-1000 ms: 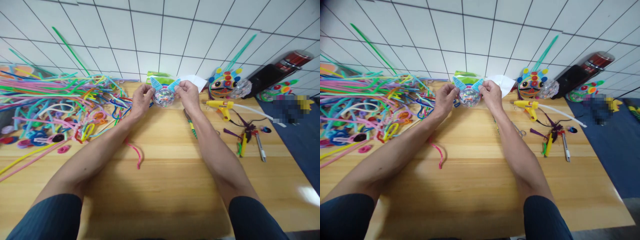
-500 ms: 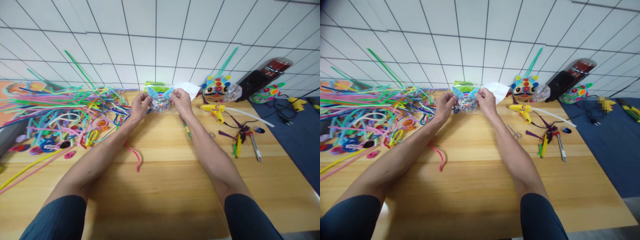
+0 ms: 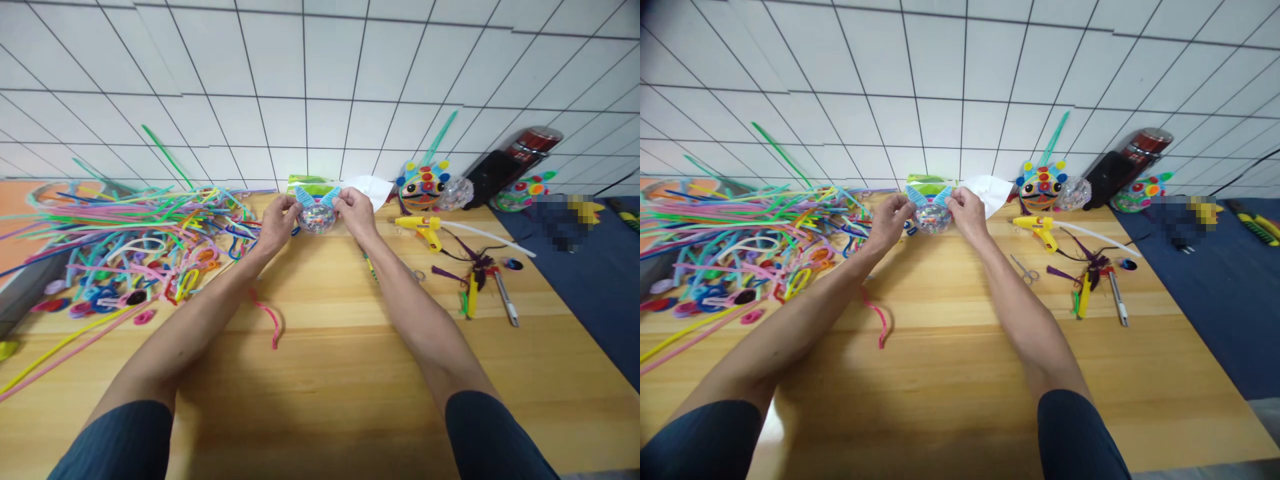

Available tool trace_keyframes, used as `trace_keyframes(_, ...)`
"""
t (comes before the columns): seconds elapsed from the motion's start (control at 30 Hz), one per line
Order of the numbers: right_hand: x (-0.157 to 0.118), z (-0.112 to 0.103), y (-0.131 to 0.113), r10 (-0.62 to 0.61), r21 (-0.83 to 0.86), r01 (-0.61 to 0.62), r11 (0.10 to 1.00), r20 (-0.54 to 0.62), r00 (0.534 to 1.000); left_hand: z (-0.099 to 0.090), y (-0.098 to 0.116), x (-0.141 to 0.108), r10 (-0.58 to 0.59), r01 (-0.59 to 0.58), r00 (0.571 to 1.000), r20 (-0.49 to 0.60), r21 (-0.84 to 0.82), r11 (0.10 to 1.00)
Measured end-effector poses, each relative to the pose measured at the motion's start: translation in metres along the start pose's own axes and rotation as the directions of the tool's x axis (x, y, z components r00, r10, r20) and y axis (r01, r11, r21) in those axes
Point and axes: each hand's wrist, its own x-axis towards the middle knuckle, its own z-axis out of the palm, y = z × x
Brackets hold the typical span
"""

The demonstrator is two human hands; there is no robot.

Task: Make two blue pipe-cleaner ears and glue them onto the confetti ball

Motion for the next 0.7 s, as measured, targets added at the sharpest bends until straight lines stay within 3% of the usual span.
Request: trace_keyframes(0.7, -0.0006, -0.0037, 0.0041, -0.024, -0.042, 0.025, 0.999, 0.017, 1.0, -0.002, -0.0045, -0.002, 0.02, -0.021, 1.0, 0.015, 0.017, 1.0)
